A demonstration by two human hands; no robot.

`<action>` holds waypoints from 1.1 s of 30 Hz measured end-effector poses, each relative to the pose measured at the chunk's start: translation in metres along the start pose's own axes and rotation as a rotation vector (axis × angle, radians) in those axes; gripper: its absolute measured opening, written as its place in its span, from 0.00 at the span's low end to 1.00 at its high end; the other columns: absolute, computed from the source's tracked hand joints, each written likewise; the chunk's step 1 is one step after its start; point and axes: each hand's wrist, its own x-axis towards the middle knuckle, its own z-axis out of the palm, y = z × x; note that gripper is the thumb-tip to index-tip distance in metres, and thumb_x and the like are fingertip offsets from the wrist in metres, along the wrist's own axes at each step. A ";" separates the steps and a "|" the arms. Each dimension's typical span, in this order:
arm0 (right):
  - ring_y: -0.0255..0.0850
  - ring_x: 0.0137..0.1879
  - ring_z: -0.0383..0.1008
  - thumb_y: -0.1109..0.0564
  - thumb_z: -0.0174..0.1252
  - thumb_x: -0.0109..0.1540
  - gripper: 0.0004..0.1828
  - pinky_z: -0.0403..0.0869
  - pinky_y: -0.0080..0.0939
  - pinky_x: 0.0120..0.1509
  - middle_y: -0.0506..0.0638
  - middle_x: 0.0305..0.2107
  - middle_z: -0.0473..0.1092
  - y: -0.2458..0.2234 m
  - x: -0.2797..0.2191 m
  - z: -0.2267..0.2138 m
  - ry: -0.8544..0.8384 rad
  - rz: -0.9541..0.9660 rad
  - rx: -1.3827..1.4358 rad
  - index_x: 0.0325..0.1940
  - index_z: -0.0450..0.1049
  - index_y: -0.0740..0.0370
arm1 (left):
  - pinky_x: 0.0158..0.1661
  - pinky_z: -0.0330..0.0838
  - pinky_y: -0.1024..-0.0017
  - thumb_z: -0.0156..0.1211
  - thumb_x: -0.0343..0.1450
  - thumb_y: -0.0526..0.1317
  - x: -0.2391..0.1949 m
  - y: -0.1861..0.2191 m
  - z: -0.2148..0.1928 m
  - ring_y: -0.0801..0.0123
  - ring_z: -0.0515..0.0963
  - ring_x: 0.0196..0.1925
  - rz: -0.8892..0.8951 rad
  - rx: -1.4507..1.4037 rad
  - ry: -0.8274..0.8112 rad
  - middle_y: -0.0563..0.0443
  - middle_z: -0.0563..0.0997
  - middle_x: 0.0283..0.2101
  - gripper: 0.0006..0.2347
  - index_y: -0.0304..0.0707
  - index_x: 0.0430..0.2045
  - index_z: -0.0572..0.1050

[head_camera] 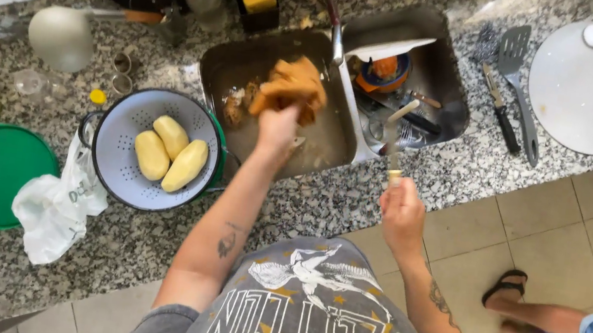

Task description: The person places peeled potatoes from a green bowl into a colander in the sink. They then walk to a table, pick up a knife, and return to the sink. The person slices the potatoes into thin pieces using the knife, letting the slices fall into the colander.

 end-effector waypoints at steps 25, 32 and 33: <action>0.31 0.29 0.53 0.59 0.34 0.73 0.02 0.56 0.30 0.30 0.44 0.30 0.54 -0.004 0.122 0.000 -0.046 -0.205 0.018 0.45 0.52 0.58 | 0.41 0.66 0.57 0.59 0.63 0.41 -0.046 0.040 -0.229 0.48 0.71 0.41 0.251 1.393 0.291 0.47 0.75 0.44 0.16 0.43 0.43 0.70; 0.39 0.28 0.71 0.52 0.46 0.72 0.10 0.70 0.38 0.37 0.48 0.21 0.70 -0.028 0.076 0.091 -0.219 -0.400 0.064 0.41 0.70 0.57 | 0.37 0.75 0.50 0.66 0.54 0.43 0.002 -0.003 -0.227 0.50 0.76 0.39 0.328 1.643 0.081 0.50 0.68 0.40 0.24 0.48 0.45 0.70; 0.38 0.27 0.70 0.54 0.45 0.71 0.09 0.70 0.36 0.36 0.49 0.21 0.69 -0.036 0.067 0.100 -0.237 -0.369 0.157 0.42 0.69 0.58 | 0.36 0.75 0.50 0.67 0.54 0.44 0.004 -0.003 -0.224 0.48 0.77 0.35 0.339 1.694 0.090 0.48 0.67 0.39 0.25 0.45 0.45 0.69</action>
